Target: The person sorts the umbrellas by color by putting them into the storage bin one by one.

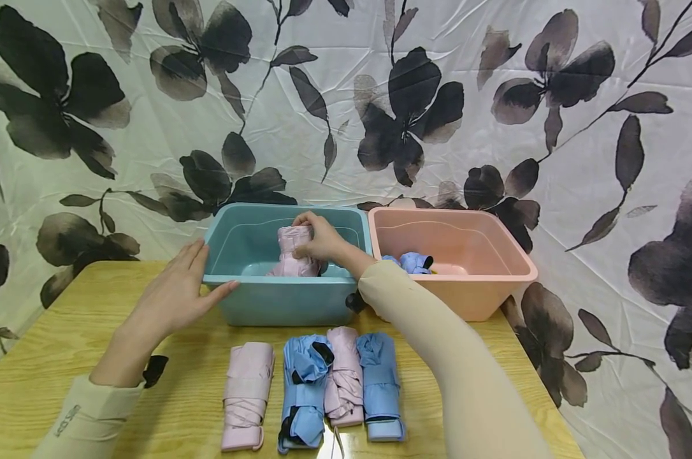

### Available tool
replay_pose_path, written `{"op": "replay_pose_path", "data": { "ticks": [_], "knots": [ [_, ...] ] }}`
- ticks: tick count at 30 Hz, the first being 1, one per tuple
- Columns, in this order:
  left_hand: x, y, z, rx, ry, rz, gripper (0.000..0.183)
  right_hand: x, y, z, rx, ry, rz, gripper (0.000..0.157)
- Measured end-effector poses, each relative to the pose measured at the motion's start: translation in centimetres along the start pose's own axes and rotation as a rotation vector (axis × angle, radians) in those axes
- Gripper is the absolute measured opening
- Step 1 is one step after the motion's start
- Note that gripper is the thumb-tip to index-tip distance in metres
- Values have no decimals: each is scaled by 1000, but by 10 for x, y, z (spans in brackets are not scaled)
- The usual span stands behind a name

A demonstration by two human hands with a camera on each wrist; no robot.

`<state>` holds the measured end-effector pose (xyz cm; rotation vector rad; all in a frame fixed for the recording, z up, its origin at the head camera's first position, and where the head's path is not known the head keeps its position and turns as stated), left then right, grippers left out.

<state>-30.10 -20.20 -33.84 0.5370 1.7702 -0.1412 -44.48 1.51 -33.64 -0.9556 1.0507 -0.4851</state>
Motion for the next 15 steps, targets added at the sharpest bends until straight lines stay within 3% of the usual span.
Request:
{"op": "replay_pose_path", "data": {
  "ticks": [6, 15],
  "knots": [
    [1, 0, 1, 5, 4, 2, 112, 14, 13, -6, 109, -115, 1, 50],
    [-1, 1, 0, 6, 15, -2, 113, 22, 17, -4, 125, -160, 117, 45]
  ]
}}
Point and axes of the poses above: each hand's wrist, its own z-axis away from the middle knuckle, its own x-axis out of the palm, y = z × x, the point moved 7 cm from there along -z, towards the middle knuckle, and after that the axes turned 15 degrees about x, right-handed, at the moved point
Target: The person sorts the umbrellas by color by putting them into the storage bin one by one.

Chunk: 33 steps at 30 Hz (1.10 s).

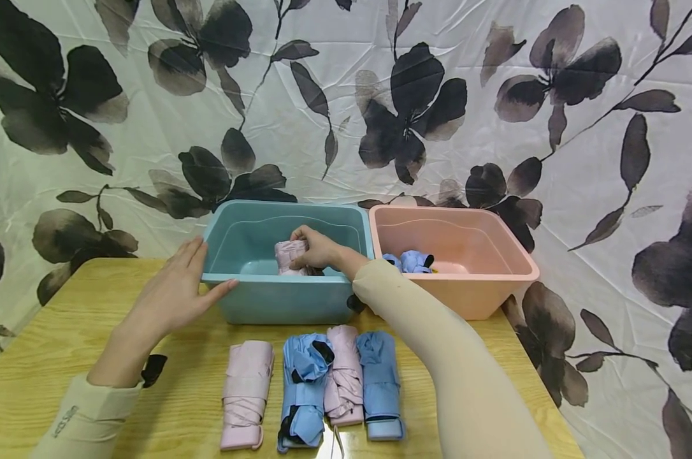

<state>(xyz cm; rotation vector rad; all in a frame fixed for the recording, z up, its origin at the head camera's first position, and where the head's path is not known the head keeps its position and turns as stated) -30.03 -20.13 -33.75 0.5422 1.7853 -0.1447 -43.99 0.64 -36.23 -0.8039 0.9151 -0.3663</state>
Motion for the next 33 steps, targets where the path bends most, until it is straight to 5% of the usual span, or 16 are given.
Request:
{"op": "replay_pose_path", "data": {
  "ticks": [6, 20, 27, 33],
  "knots": [
    [0, 0, 0, 13, 14, 0, 111, 2, 8, -6, 79, -18, -32, 49],
    [-1, 1, 0, 4, 3, 10, 111, 10, 15, -6, 179, -143, 163, 71],
    [-2, 0, -1, -1, 6, 15, 111, 18, 14, -1, 176, -279, 251, 59],
    [-2, 0, 0, -2, 9, 18, 112, 19, 12, 0, 131, -281, 298, 53]
  ]
}}
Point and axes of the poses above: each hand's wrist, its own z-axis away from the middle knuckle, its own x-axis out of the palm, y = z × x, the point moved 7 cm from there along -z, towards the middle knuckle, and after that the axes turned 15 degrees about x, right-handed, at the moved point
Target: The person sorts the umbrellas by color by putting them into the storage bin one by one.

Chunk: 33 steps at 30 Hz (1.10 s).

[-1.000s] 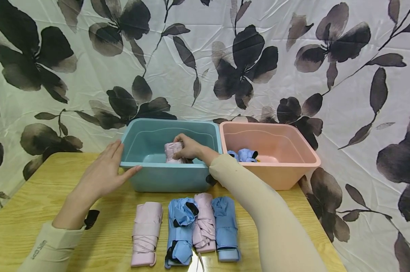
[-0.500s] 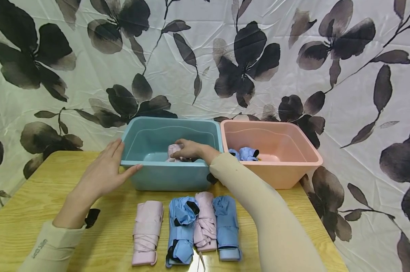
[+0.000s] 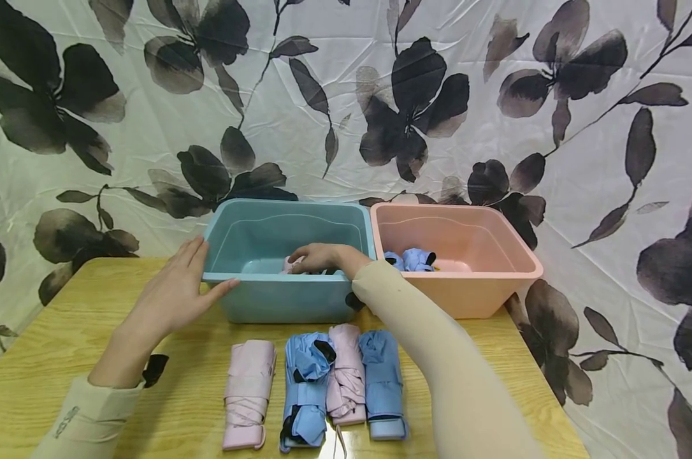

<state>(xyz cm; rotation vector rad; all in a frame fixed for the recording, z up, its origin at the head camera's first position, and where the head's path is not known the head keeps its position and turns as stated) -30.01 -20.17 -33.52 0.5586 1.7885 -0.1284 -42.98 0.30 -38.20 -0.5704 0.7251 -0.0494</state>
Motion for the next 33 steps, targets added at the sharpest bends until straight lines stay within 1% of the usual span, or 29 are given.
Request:
{"op": "replay_pose_path", "data": {
  "ticks": [6, 9, 13, 16, 20, 23, 28, 33],
  "knots": [
    [0, 1, 0, 1, 2, 0, 113, -2, -1, 5, -33, 43, 55, 52],
    [1, 0, 1, 2, 2, -2, 112, -5, -2, 9, -54, 82, 92, 51],
    [1, 1, 0, 12, 14, 0, 112, -7, -4, 22, -102, 130, 80, 50],
    [1, 2, 0, 18, 21, 5, 112, -9, -5, 35, -137, 176, 43, 50],
    [2, 1, 0, 21, 21, 7, 112, -15, -4, 54, -188, 295, -31, 47],
    [2, 1, -2, 23, 23, 5, 112, -18, -3, 73, -250, 369, -106, 44],
    [4, 0, -2, 28, 14, 1, 112, -14, 2, 104, -372, 429, -211, 43],
    [3, 1, 0, 28, 16, 2, 112, -10, 8, 135, -443, 540, -301, 40]
  ]
}}
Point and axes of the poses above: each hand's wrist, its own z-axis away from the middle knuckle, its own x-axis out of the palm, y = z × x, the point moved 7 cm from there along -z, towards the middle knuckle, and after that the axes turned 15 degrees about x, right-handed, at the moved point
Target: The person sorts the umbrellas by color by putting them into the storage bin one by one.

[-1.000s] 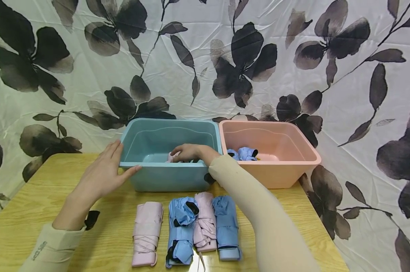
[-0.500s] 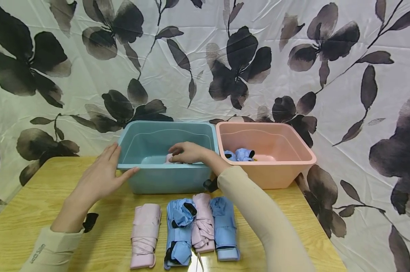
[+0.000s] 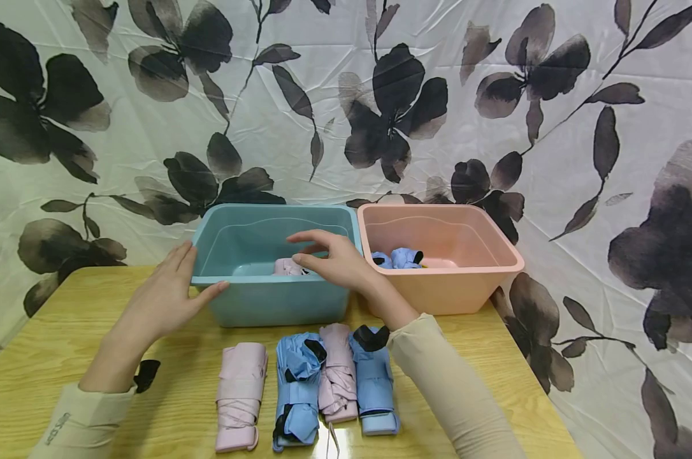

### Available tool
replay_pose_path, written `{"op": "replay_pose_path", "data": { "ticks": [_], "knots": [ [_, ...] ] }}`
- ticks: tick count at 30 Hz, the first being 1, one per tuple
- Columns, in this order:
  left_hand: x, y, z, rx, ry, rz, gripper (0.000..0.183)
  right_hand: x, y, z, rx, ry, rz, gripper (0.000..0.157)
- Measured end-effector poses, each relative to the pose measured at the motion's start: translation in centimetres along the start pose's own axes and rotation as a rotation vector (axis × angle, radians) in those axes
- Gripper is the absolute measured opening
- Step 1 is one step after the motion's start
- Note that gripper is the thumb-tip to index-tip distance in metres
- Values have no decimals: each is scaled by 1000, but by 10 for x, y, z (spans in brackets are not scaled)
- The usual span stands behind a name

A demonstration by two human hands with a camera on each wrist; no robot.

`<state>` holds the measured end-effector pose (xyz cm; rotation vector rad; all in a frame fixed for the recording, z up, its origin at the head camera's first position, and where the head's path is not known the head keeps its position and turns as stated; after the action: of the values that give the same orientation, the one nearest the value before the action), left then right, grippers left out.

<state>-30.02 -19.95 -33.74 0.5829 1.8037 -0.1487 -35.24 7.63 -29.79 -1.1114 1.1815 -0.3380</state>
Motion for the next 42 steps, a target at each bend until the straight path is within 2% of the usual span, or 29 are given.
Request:
{"op": "replay_pose_path", "data": {
  "ticks": [6, 12, 21, 28, 31, 35, 39, 42],
  "knots": [
    [-1, 0, 0, 6, 14, 1, 110, -13, -7, 34, -108, 107, -149, 38],
    [0, 0, 0, 8, 20, -3, 111, -23, 5, 68, -162, 199, -221, 39],
    [-1, 0, 0, 9, 32, -3, 110, -28, 51, 109, -111, 273, -171, 39],
    [1, -2, -1, 10, 38, -8, 110, -24, 88, 131, -47, 298, -24, 43],
    [1, -2, 0, 10, 41, -10, 110, -18, 102, 138, -33, 281, 51, 46],
    [1, -2, 0, 7, 38, -10, 110, -8, 117, 142, -1, 218, 147, 51],
    [1, -2, 1, 0, 29, -8, 110, 4, 131, 144, 88, 138, 259, 59],
    [0, -1, 0, 3, 23, -4, 110, 13, 143, 145, 177, 52, 310, 72]
  ]
}}
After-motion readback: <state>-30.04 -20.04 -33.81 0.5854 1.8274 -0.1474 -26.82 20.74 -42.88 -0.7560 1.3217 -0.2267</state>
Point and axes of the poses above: each hand's wrist, its own z-axis away from the middle knuckle, its own x-axis out of the palm, y = z × x, the point moved 7 cm from there along -z, towards the middle knuckle, and after that the axes turned 15 degrees about x, right-handed, at the moved point
